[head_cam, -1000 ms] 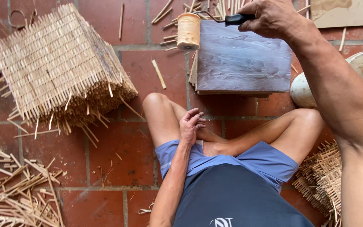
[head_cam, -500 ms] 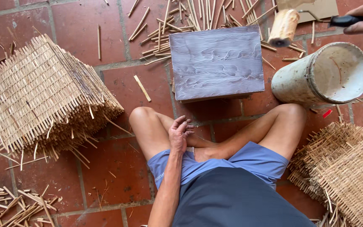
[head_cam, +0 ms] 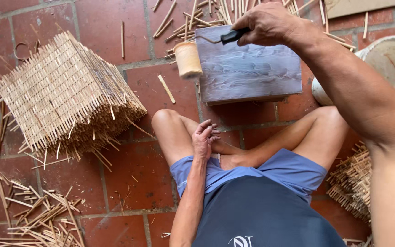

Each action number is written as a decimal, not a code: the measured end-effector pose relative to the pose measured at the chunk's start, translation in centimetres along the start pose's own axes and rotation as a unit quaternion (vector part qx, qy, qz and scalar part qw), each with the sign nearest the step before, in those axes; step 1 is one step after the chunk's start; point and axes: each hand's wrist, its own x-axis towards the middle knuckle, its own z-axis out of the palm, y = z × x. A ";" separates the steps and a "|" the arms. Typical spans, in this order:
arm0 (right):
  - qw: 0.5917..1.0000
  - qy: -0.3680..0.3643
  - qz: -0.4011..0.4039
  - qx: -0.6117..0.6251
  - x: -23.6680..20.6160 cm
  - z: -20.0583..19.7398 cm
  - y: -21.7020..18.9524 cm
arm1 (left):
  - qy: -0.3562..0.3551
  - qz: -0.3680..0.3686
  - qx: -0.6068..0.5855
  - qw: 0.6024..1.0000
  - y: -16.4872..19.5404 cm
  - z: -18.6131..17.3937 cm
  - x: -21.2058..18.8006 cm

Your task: The person applies glue to cardboard squares using a roller, then places woven bamboo mats onto the glued surface and stacks them. The process is repeated multiple times to create a stack of glued mats.

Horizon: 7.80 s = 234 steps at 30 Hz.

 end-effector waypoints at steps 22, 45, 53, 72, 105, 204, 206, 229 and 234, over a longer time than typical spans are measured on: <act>0.988 0.048 0.141 0.040 -16.9 2.7 1.4 | -0.020 0.007 0.047 0.999 -0.5 2.9 -1.9; 0.748 0.424 0.511 0.007 -42.9 18.8 -2.2 | -0.044 0.018 0.277 0.960 -7.1 3.9 -2.1; 0.648 0.554 0.515 0.088 -55.3 19.6 -6.8 | -0.298 -0.062 0.556 0.774 -15.3 19.4 -10.1; 0.380 0.546 0.743 0.071 -76.0 25.4 -10.5 | -0.503 0.255 0.716 0.411 -35.7 39.0 -10.3; 0.580 0.570 0.466 0.347 -80.1 12.1 -12.5 | -0.547 -0.189 0.229 0.782 -19.0 35.2 -10.9; 0.846 0.270 0.344 0.306 -17.2 12.4 5.6 | -0.009 0.091 0.417 0.904 18.2 9.8 10.6; 0.840 0.262 0.362 0.308 -17.3 12.0 5.1 | -0.014 0.090 0.436 0.895 18.5 10.3 10.0; 0.734 0.385 0.400 0.391 -23.6 16.8 -5.2 | -0.023 -0.026 0.285 0.958 15.2 4.7 5.0; 0.710 0.430 0.407 0.382 -23.3 19.4 -5.3 | -0.018 0.056 0.321 0.945 14.1 4.0 4.3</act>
